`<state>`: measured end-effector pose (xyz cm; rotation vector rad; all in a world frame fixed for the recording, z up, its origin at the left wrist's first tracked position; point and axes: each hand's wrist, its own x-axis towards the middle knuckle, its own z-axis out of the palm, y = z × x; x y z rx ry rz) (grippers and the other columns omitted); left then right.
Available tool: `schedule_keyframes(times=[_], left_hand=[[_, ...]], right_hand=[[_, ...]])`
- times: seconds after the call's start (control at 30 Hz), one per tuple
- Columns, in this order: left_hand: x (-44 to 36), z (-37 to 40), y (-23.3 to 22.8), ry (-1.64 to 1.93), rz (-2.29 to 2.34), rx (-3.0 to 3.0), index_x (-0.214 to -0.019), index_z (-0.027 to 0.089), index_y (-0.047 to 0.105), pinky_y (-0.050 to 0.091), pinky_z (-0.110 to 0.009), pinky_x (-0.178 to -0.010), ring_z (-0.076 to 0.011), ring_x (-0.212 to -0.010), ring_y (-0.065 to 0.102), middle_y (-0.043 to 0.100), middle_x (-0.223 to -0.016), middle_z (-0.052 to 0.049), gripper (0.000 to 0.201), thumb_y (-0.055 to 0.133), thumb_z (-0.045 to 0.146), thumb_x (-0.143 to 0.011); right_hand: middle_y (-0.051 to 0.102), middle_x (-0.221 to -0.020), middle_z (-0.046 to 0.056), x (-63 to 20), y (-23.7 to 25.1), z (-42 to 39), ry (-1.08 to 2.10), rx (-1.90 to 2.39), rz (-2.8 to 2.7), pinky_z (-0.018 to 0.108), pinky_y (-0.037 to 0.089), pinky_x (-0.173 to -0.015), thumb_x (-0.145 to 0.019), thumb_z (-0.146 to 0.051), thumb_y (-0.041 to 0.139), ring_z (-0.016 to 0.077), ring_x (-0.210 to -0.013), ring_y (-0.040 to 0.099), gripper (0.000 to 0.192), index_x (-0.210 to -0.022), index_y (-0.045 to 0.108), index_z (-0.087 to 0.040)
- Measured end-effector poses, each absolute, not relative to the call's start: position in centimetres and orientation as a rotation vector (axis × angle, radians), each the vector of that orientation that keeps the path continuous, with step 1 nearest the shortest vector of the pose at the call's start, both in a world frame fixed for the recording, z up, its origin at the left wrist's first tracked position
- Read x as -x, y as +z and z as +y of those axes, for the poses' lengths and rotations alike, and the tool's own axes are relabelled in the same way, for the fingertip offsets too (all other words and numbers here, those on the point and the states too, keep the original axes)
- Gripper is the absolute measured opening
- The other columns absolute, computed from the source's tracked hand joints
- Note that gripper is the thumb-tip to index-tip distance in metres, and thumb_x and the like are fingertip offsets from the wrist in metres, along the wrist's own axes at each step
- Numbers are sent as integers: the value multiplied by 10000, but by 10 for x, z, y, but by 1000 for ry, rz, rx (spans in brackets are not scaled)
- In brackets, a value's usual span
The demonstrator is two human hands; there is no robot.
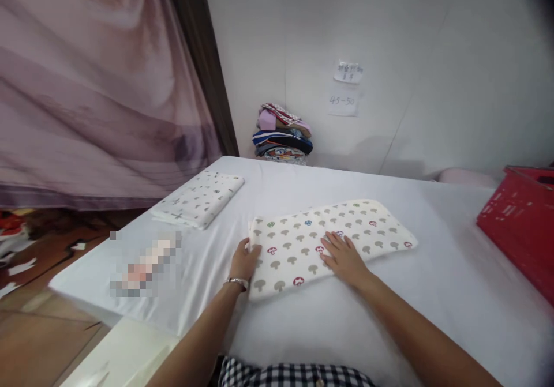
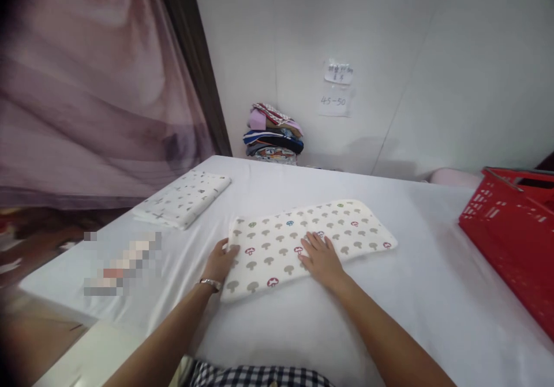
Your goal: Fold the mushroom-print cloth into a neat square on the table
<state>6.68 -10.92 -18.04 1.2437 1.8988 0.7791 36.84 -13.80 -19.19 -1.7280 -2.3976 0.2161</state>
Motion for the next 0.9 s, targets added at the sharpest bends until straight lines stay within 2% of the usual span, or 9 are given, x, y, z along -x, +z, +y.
schedule_keyframes(times=[0.17, 0.23, 0.33, 0.43, 0.53, 0.73, 0.9], left_hand=[[-55, -108, -172, 614, 2024, -1482, -1266, 152, 441, 453, -297, -711, -216, -839, 639, 674, -883, -81, 558, 491, 477, -815], [-52, -100, -166, 620, 2105, -1519, -1232, 154, 472, 440, -292, -730, -213, -877, 628, 670, -912, -82, 529, 469, 494, -826], [-53, -84, -160, 636, 2162, -1543, -1066, 174, 569, 430, -279, -739, -201, -892, 617, 662, -956, -84, 420, 449, 503, -833], [-59, -69, -161, 560, 2165, -1550, -912, 187, 595, 424, -290, -722, -216, -888, 611, 658, -974, -94, 375, 469, 524, -809], [-63, -60, -165, 471, 2165, -1534, -825, 180, 578, 412, -296, -670, -229, -837, 611, 663, -910, -103, 349, 501, 517, -782], [-58, -71, -170, 574, 2142, -1518, -693, 201, 540, 361, -255, -569, -166, -665, 572, 616, -679, -23, 338, 425, 494, -817], [-50, -83, -180, 482, 2177, -1548, -690, 192, 552, 373, -277, -610, -203, -743, 598, 651, -749, -75, 282, 433, 413, -817]], right_hand=[[324, -1457, 60, -371, -201, -148, 140, 1690, -2342, 505, 203, -1086, -937, -464, 277, 250, -1358, 250, 486, -1329, 458, -241], [353, -1441, 69, -363, -204, -153, 138, 1644, -2333, 517, 209, -1083, -935, -467, 286, 255, -1347, 277, 482, -1318, 474, -241], [387, -1420, 76, -346, -206, -157, 177, 1538, -2379, 522, 222, -1079, -933, -465, 305, 255, -1331, 310, 476, -1319, 475, -244], [390, -1417, 79, -326, -201, -161, 232, 1410, -2445, 521, 244, -1073, -927, -471, 336, 258, -1321, 330, 476, -1333, 457, -254], [379, -1423, 90, -304, -195, -168, 238, 1220, -2534, 525, 247, -1074, -909, -471, 396, 269, -1323, 321, 489, -1338, 448, -241], [359, -1436, 84, -283, -189, -184, 249, 983, -2662, 525, 250, -1081, -904, -400, 445, 261, -1335, 299, 494, -1367, 394, -235], [424, -1393, 94, -290, -189, -179, 233, 987, -2620, 531, 252, -1079, -927, -387, 398, 255, -1305, 354, 457, -1350, 420, -213]])
